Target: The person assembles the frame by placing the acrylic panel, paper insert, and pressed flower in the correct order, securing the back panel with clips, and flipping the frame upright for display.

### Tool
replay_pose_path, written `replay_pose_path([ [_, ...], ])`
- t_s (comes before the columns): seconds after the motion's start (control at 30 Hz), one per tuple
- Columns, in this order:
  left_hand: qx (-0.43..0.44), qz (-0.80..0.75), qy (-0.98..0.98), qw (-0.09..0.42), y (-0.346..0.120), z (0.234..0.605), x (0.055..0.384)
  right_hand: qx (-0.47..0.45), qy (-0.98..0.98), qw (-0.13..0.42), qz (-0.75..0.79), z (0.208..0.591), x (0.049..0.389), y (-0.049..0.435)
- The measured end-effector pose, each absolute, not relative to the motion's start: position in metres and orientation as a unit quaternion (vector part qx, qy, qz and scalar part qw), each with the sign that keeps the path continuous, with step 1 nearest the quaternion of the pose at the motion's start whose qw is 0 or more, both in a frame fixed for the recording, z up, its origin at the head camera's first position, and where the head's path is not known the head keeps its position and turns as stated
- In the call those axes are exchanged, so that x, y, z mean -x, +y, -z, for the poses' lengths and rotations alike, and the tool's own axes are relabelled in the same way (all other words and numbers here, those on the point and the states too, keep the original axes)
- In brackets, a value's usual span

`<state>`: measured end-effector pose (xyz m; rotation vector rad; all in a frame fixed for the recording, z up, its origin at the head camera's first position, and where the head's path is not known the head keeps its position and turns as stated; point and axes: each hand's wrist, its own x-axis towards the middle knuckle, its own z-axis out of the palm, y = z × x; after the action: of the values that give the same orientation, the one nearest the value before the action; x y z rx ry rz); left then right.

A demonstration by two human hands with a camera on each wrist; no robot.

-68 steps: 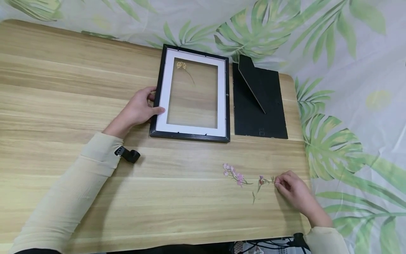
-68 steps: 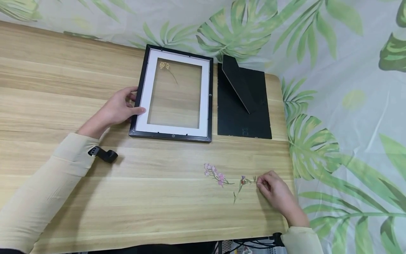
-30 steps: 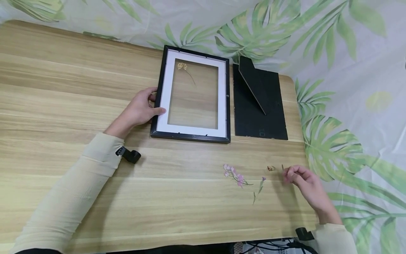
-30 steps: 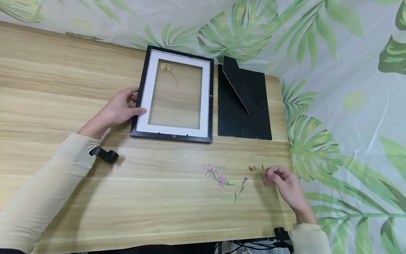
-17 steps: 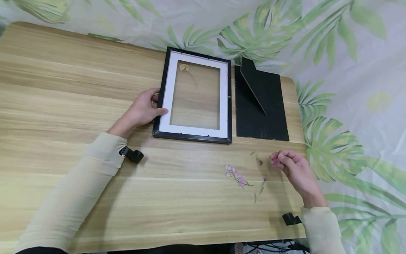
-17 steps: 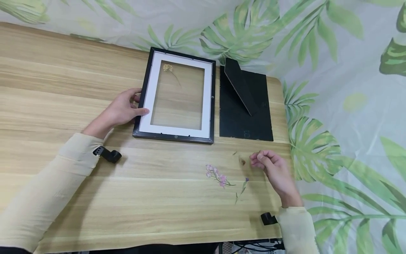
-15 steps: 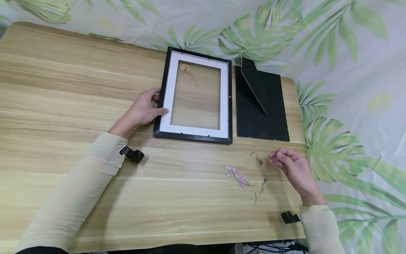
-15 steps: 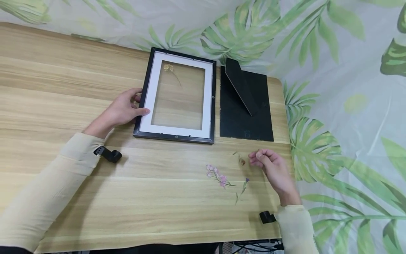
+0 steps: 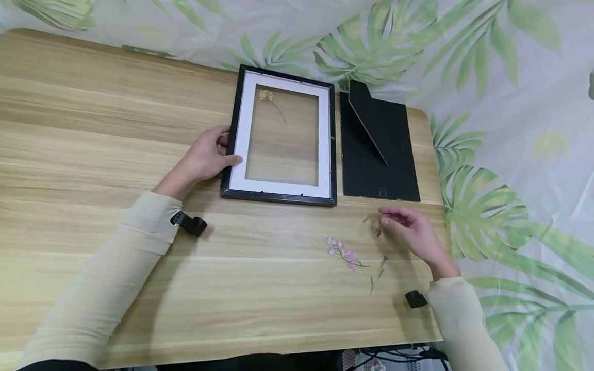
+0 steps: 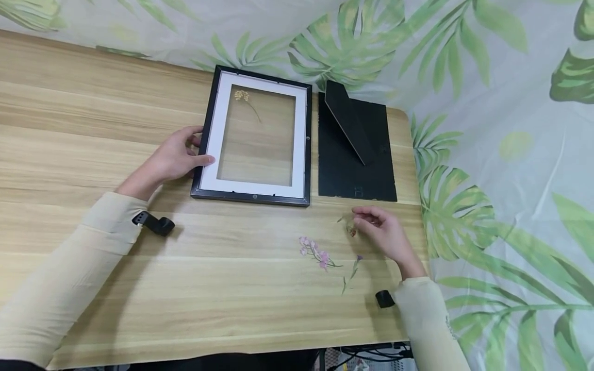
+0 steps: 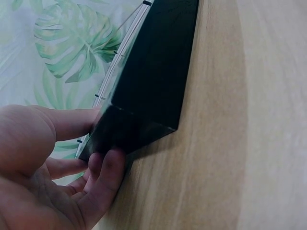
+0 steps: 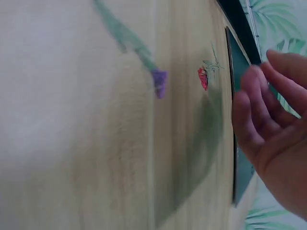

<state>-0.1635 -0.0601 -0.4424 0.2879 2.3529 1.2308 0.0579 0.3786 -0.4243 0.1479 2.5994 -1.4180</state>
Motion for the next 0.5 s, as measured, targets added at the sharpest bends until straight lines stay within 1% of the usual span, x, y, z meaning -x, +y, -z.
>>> replay_pose_path([
  [0.13,-0.105,-0.448,0.857,0.234,-0.059,0.443,0.163,-0.090,0.782,0.150,0.599,0.430,-0.047,0.385],
  [0.23,-0.104,-0.447,0.856,0.236,-0.058,0.444,0.163,-0.114,0.730,0.175,0.651,0.433,-0.044,0.389],
  [0.33,-0.101,-0.448,0.856,0.239,-0.057,0.444,0.164,-0.133,0.707,0.172,0.673,0.435,-0.042,0.390],
  [0.5,-0.097,-0.450,0.855,0.239,-0.058,0.442,0.164,-0.147,0.747,0.136,0.633,0.437,-0.038,0.386],
])
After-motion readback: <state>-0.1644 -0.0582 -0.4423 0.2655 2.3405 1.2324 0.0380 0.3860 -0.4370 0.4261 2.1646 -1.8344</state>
